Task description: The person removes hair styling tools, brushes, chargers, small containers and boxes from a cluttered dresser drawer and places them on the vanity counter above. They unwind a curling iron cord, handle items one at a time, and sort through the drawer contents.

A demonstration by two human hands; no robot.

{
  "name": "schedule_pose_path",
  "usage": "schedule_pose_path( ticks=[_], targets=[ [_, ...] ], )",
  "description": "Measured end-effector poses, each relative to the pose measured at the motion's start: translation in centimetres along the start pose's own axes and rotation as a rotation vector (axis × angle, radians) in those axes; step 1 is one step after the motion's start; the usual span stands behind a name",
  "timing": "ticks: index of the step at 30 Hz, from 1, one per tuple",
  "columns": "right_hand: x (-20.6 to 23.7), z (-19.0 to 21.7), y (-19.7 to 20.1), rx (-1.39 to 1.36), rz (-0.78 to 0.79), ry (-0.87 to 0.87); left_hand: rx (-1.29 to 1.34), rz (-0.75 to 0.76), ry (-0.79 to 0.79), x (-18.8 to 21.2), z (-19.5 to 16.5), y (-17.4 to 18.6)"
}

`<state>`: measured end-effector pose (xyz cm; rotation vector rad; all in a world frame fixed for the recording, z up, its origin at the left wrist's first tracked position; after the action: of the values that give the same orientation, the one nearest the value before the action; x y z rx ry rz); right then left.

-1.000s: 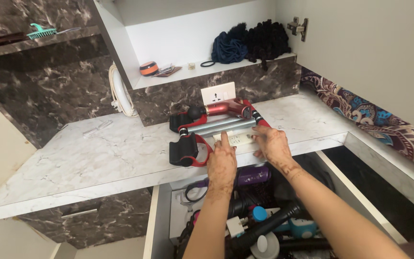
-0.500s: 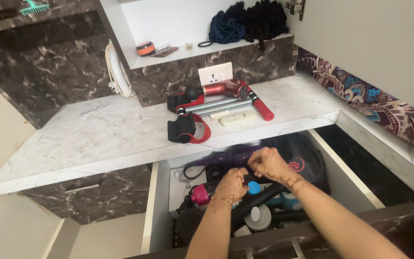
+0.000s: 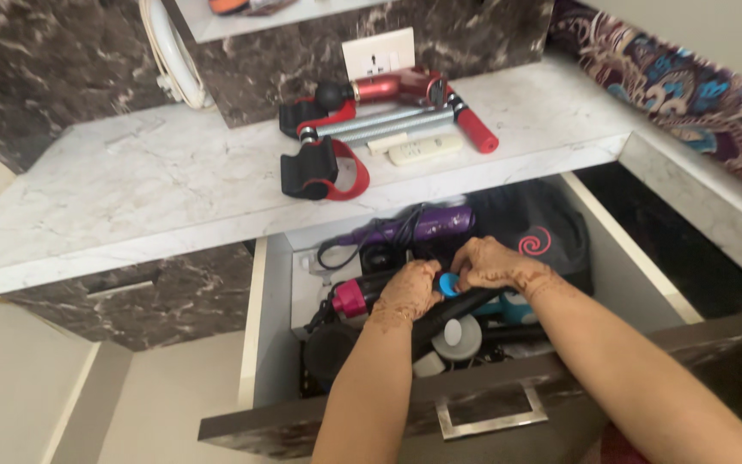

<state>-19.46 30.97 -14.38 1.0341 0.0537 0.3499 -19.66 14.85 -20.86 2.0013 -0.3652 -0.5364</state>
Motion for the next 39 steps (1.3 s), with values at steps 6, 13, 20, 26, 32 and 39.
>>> schedule_pose_path(
  ticks=[6,13,20,26,32,39],
  targets=[
    [0.2,1.0,-0.5,0.101,0.042,0.016,-0.016,0.081,0.066,0.2,-0.6,0.5],
    [0.6,3.0,0.1,0.272,-0.024,-0.057,0.05,0.084,0.089,0.1,-0.4,0.7],
    [2.0,4.1,3.2,0.146,-0.251,-0.035,0.26,-0.161,0.0,0.4,-3.2,5.7],
    [4.2,5.5,8.6,-0.199,-0.514,0.092,0.538,-0.312,0.058,-1.0,-8.4,13.4],
    [4.4,4.3,15.2,-0.439,-0.753,0.327,0.533,-0.576,-0.065,-6.6,-12.8,16.6],
    [-0.2,-2.4,18.0,-0.479,-0.879,0.104,0.349,-0.663,-0.133,-12.8,-15.4,15.0]
  ],
)
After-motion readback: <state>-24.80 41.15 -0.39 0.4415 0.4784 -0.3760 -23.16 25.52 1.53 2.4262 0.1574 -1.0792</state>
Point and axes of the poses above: each hand's wrist, its own x-axis away from the middle knuckle, its own y-axis out of the back of the hand, z = x × y, the point moved 4 cm from there along -x, towards the middle knuckle, and after that the axes turned 4 degrees about -z, right-handed, at the moved point
